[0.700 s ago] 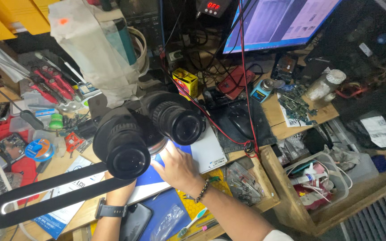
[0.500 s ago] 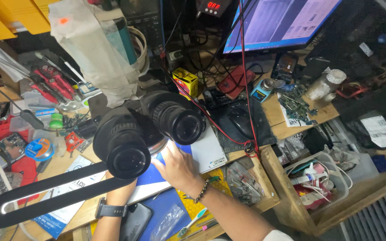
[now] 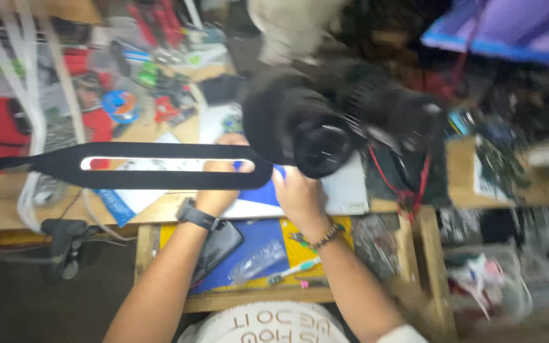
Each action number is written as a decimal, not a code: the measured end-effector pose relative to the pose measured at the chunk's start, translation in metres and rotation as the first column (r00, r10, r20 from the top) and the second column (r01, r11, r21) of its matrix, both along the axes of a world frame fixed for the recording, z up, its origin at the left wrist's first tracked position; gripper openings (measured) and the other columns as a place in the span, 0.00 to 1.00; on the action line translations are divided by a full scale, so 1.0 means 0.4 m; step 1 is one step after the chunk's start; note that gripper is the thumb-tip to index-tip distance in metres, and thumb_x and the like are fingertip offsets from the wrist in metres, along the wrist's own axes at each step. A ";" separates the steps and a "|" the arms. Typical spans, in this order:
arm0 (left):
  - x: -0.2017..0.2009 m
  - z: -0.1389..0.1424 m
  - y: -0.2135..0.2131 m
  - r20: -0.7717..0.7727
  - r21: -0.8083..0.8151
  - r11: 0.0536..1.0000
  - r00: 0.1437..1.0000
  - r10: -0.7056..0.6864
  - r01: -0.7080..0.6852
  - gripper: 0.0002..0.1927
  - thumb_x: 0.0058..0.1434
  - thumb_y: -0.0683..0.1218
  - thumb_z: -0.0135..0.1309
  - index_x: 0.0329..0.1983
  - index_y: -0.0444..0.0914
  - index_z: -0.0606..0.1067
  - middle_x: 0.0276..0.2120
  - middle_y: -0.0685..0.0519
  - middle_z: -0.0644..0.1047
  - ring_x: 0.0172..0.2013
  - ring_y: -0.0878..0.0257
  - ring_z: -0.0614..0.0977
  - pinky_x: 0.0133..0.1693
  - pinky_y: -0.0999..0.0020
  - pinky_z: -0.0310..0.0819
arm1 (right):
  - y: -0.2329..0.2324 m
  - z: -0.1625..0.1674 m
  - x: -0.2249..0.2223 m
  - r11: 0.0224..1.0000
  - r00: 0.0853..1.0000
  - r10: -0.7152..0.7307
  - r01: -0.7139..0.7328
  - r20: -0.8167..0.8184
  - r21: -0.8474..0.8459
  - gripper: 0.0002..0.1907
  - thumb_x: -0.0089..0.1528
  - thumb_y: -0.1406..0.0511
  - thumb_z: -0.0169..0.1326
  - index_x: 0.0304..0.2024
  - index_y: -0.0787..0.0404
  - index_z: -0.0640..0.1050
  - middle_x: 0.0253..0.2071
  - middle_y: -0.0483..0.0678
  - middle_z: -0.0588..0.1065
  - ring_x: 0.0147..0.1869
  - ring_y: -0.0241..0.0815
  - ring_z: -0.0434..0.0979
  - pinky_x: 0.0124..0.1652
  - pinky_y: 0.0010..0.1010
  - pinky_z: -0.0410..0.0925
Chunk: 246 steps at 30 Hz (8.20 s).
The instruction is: The person uses a pair of pliers and a small screwdriver to manipulate components on a small mobile phone circuit board while it is placed on a workbench near a microscope. The person then moves to a computer and uses a mouse and keyboard to interact with the device.
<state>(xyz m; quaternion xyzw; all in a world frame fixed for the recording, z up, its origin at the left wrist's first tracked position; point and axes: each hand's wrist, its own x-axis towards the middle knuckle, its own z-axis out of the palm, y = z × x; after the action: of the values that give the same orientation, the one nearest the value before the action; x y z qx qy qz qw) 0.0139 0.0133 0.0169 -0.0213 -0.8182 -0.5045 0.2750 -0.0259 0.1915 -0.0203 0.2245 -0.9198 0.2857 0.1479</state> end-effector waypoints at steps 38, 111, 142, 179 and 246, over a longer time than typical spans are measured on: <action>0.015 -0.034 -0.016 0.121 -0.059 0.998 0.992 0.018 -0.011 0.10 0.61 0.44 0.61 0.45 0.36 0.79 0.44 0.45 0.79 0.45 0.49 0.82 0.49 0.57 0.73 | 0.333 0.024 0.226 0.989 0.891 0.149 -0.136 0.429 -0.061 0.09 0.56 0.68 0.63 0.38 0.65 0.81 0.37 0.47 0.78 0.35 0.36 0.78 0.37 0.28 0.72; 0.026 -0.083 -0.029 -0.068 -0.130 0.985 0.990 -0.120 0.110 0.10 0.65 0.39 0.51 0.49 0.35 0.75 0.51 0.47 0.77 0.53 0.48 0.77 0.57 0.56 0.71 | 0.115 0.213 0.032 0.789 0.806 0.523 -0.334 -0.278 0.516 0.18 0.59 0.66 0.62 0.47 0.73 0.79 0.56 0.61 0.74 0.59 0.58 0.75 0.58 0.48 0.66; 0.028 -0.059 0.013 0.206 0.824 0.565 0.898 -0.389 0.055 0.11 0.66 0.40 0.54 0.49 0.30 0.79 0.39 0.50 0.83 0.36 0.69 0.82 0.39 0.74 0.79 | 0.092 0.202 0.127 0.937 0.935 0.348 -0.348 -0.064 0.016 0.16 0.59 0.69 0.64 0.47 0.69 0.77 0.48 0.56 0.73 0.47 0.57 0.79 0.46 0.43 0.71; -0.003 -0.040 0.002 0.086 0.945 0.325 0.946 -0.312 0.022 0.07 0.58 0.38 0.57 0.39 0.37 0.76 0.30 0.59 0.77 0.30 0.70 0.78 0.35 0.73 0.75 | 0.081 0.228 0.182 0.849 0.804 0.513 -0.528 -0.301 0.036 0.18 0.58 0.69 0.67 0.48 0.67 0.77 0.38 0.53 0.75 0.38 0.51 0.79 0.38 0.38 0.72; 0.025 -0.057 0.021 0.206 0.731 0.675 0.910 -0.361 0.102 0.11 0.66 0.46 0.58 0.45 0.33 0.82 0.34 0.57 0.82 0.34 0.74 0.78 0.38 0.77 0.74 | 0.081 0.188 0.088 0.909 0.851 0.413 -0.404 -0.325 0.097 0.14 0.55 0.66 0.72 0.37 0.63 0.80 0.35 0.48 0.74 0.35 0.49 0.76 0.36 0.37 0.70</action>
<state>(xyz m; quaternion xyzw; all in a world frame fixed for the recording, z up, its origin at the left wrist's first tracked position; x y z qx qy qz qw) 0.0238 0.0216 -0.0058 0.0661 -0.5866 -0.8055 0.0523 0.0093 0.2240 0.0548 0.4623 -0.8152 0.2563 0.2367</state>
